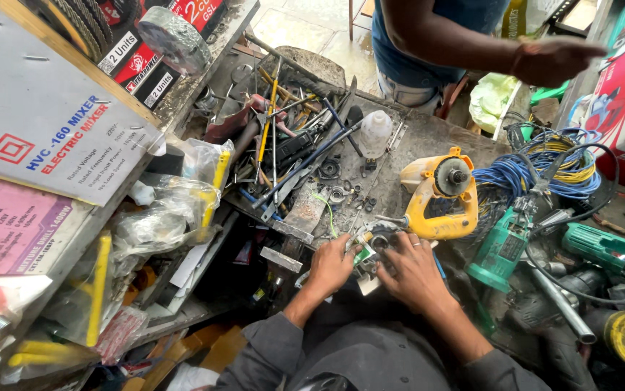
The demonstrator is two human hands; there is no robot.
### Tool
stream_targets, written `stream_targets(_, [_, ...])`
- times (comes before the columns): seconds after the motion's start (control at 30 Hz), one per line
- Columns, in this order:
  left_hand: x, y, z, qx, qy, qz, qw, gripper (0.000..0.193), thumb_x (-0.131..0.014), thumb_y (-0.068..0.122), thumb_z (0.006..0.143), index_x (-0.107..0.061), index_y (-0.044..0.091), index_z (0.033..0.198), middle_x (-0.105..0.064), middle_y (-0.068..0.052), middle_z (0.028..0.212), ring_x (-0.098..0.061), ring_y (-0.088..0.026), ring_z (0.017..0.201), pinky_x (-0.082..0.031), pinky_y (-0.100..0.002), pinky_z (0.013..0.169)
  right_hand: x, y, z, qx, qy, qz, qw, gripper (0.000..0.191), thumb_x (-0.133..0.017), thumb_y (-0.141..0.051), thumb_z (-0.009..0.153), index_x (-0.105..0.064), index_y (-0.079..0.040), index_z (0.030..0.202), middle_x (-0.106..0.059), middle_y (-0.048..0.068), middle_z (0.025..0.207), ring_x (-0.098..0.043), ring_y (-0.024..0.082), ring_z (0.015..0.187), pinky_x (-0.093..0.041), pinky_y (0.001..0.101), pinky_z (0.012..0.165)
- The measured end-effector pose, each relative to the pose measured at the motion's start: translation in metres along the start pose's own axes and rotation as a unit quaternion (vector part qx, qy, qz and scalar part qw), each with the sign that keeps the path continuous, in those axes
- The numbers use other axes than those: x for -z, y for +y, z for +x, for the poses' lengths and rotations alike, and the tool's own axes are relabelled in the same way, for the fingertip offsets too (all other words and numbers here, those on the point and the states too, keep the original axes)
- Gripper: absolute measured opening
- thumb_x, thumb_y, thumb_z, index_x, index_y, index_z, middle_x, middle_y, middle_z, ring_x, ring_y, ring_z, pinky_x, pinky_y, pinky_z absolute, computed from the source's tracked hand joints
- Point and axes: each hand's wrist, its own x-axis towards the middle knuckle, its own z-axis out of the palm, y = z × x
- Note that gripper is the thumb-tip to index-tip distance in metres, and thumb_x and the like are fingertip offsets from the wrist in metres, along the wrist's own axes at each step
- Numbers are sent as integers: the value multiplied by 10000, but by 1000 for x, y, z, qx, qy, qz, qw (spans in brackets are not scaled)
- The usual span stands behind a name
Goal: The person repairs an electric mixer at a cluttered workbench. They handle the mixer base and motor parts, unscrew and remove components with a screwdriver, separate the housing, reposition parts, and near the end use a power drill-like tool on the mixer assembly.
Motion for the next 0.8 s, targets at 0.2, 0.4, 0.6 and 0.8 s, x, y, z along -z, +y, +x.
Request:
stream_targets(0.2, [27, 15, 1, -47, 17, -45, 998, 396, -697, 356, 932, -679, 9, 1122, -706, -265, 900, -693, -446, 914, -527, -510, 762, -14, 5, -9, -6, 46, -36, 998, 516, -680, -407, 818, -679, -9, 1146, -552, 280, 1297, -507, 410, 1211, -384, 505, 1036])
stream_targets(0.4, [93, 75, 8, 4, -19, -31, 999, 399, -678, 349, 942, -653, 20, 1166, -661, -280, 799, -667, -456, 774, -504, -469, 716, -16, -1, -11, -34, -4, -30, 999, 489, -640, -375, 850, -683, -41, 1205, -562, 246, 1318, -482, 408, 1273, -360, 525, 1038])
stream_targets(0.6, [136, 112, 14, -131, 64, -74, 987, 294, -659, 301, 946, -643, 63, 1118, -709, -207, 837, -705, -411, 763, -519, -457, 683, -14, -4, -9, -17, 45, -45, 998, 453, -679, -377, 807, -722, -78, 1145, -571, 268, 1295, -490, 423, 1231, -348, 538, 1019])
stream_targets(0.8, [138, 87, 78, -105, 155, 91, 978, 263, -660, 288, 962, -610, 64, 1091, -715, -239, 824, -667, -502, 855, -477, -596, 700, -5, -3, -7, -88, -42, 18, 995, 396, -698, -419, 851, -736, -117, 1105, -592, 192, 1247, -541, 340, 1204, -394, 460, 1009])
